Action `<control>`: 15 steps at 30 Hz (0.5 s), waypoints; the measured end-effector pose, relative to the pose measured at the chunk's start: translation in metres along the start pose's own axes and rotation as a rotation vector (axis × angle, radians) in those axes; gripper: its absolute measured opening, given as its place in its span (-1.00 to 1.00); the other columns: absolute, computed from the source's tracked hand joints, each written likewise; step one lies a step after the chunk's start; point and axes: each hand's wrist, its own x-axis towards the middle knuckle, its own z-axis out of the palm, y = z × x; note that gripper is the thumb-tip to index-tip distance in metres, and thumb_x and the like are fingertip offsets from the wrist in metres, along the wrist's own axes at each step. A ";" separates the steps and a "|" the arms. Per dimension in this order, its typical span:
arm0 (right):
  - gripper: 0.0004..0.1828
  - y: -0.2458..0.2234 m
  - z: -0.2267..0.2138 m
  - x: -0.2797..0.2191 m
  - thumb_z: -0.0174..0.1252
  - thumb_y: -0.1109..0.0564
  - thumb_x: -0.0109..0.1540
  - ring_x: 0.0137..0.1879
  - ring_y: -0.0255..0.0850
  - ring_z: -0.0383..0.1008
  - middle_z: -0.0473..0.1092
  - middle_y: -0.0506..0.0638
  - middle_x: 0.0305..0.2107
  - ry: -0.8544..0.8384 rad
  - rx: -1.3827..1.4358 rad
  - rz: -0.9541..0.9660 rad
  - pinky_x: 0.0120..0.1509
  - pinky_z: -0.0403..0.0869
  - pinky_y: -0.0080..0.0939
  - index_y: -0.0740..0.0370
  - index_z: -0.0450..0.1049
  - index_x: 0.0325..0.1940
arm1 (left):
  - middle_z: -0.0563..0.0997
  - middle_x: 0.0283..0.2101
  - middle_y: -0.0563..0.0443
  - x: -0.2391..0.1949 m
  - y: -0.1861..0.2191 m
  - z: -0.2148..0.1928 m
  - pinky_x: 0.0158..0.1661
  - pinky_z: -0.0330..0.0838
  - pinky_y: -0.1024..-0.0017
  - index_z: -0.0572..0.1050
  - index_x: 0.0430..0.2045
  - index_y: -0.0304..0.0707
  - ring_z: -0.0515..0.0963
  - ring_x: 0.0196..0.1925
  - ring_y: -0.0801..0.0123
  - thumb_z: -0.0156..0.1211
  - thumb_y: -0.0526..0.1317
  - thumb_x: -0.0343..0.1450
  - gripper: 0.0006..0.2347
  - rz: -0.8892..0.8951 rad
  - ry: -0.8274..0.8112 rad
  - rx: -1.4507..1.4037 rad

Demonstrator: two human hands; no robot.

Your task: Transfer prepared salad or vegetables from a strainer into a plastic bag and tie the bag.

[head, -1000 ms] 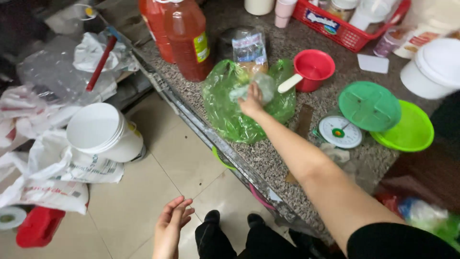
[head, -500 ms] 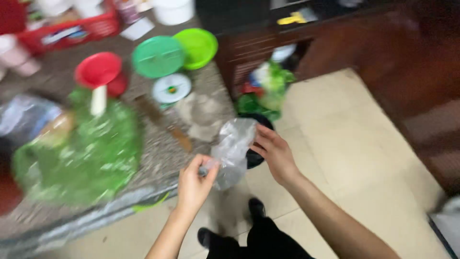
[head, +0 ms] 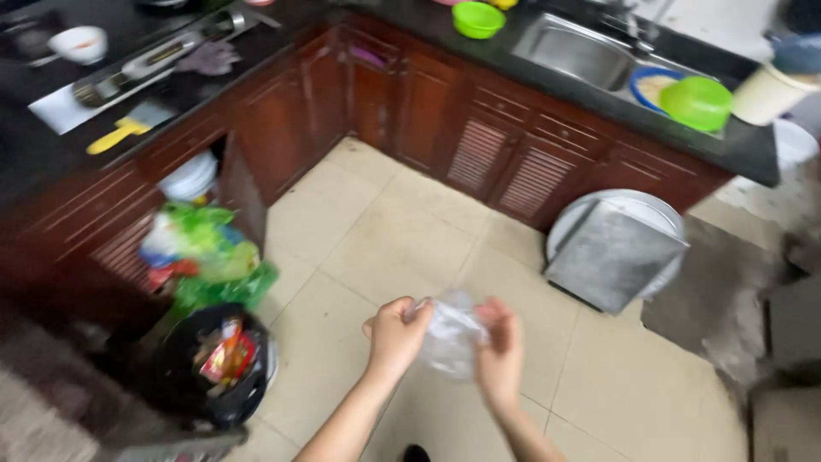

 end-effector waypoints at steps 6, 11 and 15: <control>-0.74 -0.006 -0.106 0.090 0.11 0.54 0.16 0.24 -0.11 0.49 0.40 0.09 0.26 -0.316 0.202 0.168 0.26 0.45 -0.18 0.25 0.49 -0.23 | 0.42 -0.61 -0.15 0.075 0.008 0.061 -0.47 0.35 0.28 0.38 -0.53 -0.34 0.39 -0.53 0.19 0.37 -0.28 0.33 -0.78 0.291 0.041 0.159; -0.83 0.000 -0.091 0.151 0.19 0.39 0.19 0.30 0.01 0.44 0.44 0.17 0.22 -0.264 -0.275 0.080 0.34 0.40 -0.06 0.18 0.60 -0.28 | 0.49 -0.49 -0.09 0.160 0.027 0.092 -0.35 0.43 0.28 0.36 -0.35 -0.28 0.53 -0.44 0.19 0.23 -0.43 0.30 -0.83 0.255 -0.074 0.194; -0.76 0.003 -0.079 0.204 0.25 0.21 0.13 0.38 0.18 0.20 0.25 0.25 0.30 0.151 -0.733 0.048 0.37 0.26 0.09 0.00 0.66 -0.15 | 0.47 -0.27 -0.19 0.228 0.059 0.135 -0.20 0.46 0.27 0.52 -0.25 -0.15 0.52 -0.23 0.10 0.14 -0.54 0.26 -0.72 0.453 -0.316 0.328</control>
